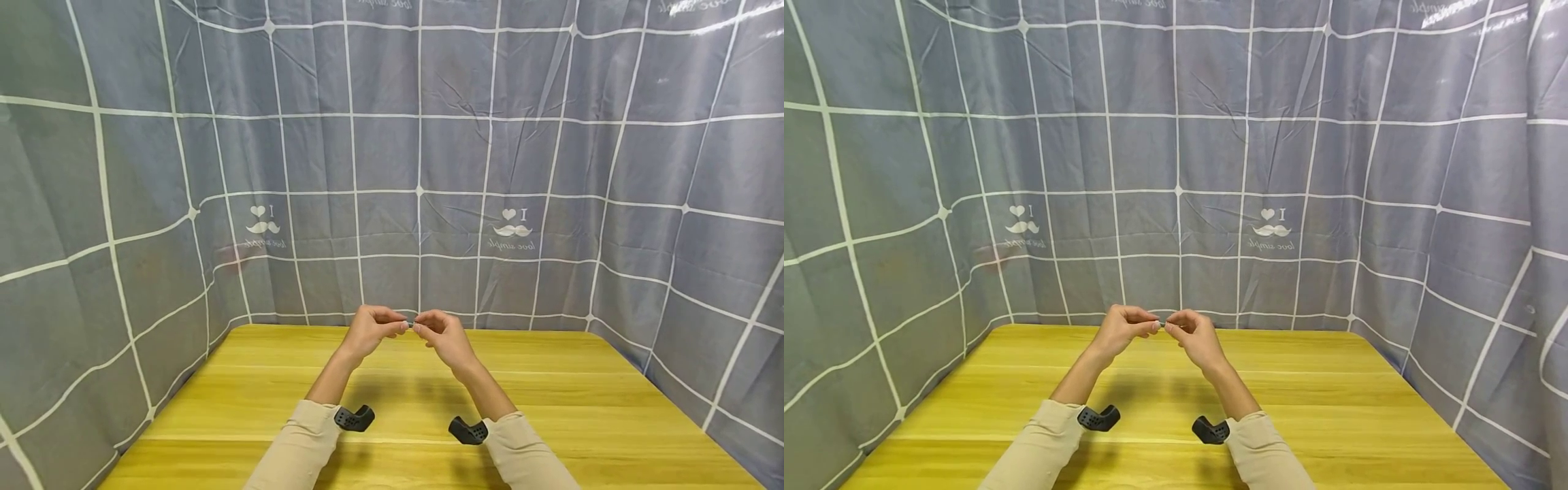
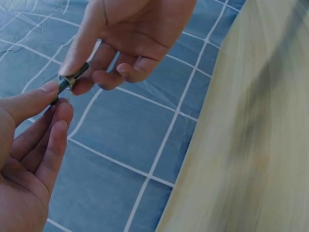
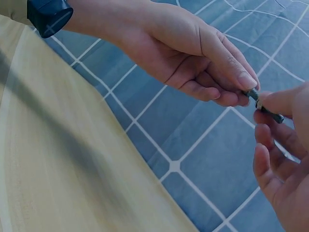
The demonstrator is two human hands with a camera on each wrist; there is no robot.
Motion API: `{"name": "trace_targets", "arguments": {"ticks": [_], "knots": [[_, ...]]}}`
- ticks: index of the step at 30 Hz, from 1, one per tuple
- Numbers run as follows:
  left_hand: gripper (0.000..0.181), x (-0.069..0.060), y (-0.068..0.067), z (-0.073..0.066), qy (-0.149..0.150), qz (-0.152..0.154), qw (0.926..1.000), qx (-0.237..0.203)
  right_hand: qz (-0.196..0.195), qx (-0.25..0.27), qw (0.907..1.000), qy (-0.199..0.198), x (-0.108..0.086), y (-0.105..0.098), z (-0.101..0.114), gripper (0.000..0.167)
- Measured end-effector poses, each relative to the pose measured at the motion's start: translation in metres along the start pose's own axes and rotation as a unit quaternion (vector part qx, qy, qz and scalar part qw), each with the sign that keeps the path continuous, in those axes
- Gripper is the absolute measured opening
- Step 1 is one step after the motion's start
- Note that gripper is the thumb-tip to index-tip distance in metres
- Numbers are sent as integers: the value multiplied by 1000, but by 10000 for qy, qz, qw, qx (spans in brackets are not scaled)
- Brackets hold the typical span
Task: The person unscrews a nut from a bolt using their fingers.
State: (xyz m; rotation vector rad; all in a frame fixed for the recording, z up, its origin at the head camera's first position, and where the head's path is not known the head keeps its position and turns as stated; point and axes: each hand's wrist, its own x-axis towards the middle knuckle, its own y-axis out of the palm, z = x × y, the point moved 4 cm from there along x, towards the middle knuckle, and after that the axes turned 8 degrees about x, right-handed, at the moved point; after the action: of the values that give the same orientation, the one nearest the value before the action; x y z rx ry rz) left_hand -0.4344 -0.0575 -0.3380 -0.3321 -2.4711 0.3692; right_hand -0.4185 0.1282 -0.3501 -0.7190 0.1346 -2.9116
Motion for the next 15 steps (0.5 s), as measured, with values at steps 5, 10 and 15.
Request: {"name": "trace_targets", "arguments": {"ticks": [5, 10, 15], "knots": [[17, 0, 0, 1, 27, -20, 10000, -1, 81, -27, 9999, 84, 0, 1, 0, 22], [19, 1, 1, 0, 84, 1, 10000, -3, 120, -65, 9997, 186, -4, 3, 9, 20], [16, 0, 1, 0, 45, -8, 10000, -9, 283, -6, 9996, -45, -14, 7, 34, 18]]}}
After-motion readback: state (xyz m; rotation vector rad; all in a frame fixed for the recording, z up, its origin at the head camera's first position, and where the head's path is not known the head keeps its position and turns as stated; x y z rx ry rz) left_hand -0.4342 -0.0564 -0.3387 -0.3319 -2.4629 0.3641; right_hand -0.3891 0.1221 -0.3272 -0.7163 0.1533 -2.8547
